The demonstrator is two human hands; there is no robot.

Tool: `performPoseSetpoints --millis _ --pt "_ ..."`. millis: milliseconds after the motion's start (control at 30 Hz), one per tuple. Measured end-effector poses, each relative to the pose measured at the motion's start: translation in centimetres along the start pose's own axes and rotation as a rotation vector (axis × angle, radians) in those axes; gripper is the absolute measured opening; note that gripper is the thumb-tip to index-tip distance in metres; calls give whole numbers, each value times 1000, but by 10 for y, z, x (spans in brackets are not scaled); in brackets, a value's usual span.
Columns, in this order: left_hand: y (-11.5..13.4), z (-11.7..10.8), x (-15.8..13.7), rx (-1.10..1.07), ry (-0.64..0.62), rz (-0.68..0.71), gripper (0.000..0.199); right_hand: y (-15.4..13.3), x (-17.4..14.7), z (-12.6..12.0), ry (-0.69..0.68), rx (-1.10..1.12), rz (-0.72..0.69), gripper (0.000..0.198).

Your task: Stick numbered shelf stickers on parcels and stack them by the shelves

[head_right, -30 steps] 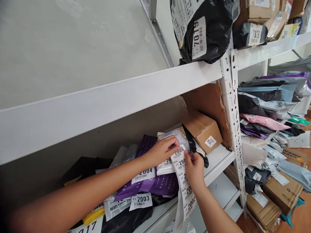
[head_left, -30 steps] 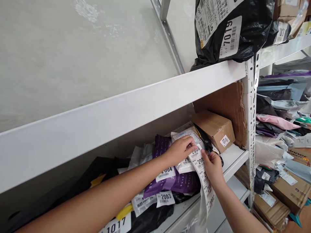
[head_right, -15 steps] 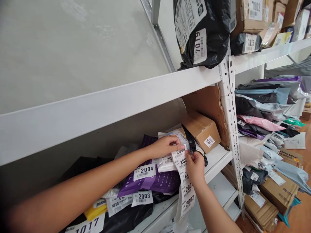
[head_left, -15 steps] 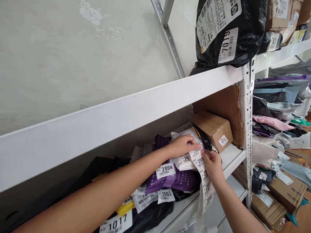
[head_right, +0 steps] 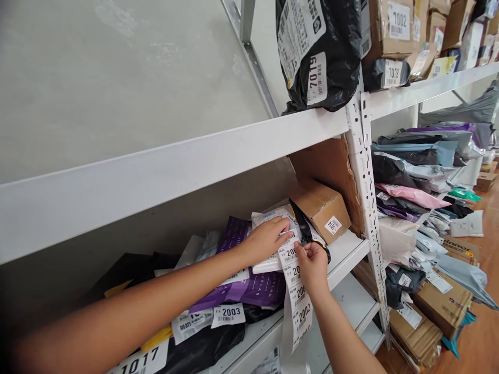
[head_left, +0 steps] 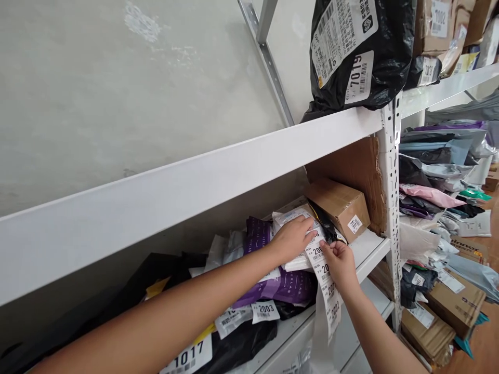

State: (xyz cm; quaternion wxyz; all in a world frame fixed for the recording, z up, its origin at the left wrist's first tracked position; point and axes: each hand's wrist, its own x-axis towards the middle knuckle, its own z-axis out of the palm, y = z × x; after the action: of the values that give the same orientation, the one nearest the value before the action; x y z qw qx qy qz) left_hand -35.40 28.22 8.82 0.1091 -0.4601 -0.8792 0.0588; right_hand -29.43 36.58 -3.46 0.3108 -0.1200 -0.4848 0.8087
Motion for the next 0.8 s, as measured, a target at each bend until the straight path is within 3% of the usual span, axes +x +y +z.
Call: performPoseSetpoints --millis 100,267,433,567,700,800 --pt "3 0 0 43 -7 -15 16 -1 -5 0 28 40 7 59" --pt "9 1 0 85 -35 -55 19 -8 -17 -10 -176 235 186 57" --pt "12 -2 1 40 -23 -84 23 -10 -32 -24 -26 214 223 71" --pt "9 -5 10 17 60 -67 36 -8 -43 -24 -88 141 52 65" --pt "4 0 23 109 59 -14 24 -6 -40 -8 -233 144 -201 47" --pt "-5 4 29 175 106 40 12 -1 -31 1 -225 130 -286 37"
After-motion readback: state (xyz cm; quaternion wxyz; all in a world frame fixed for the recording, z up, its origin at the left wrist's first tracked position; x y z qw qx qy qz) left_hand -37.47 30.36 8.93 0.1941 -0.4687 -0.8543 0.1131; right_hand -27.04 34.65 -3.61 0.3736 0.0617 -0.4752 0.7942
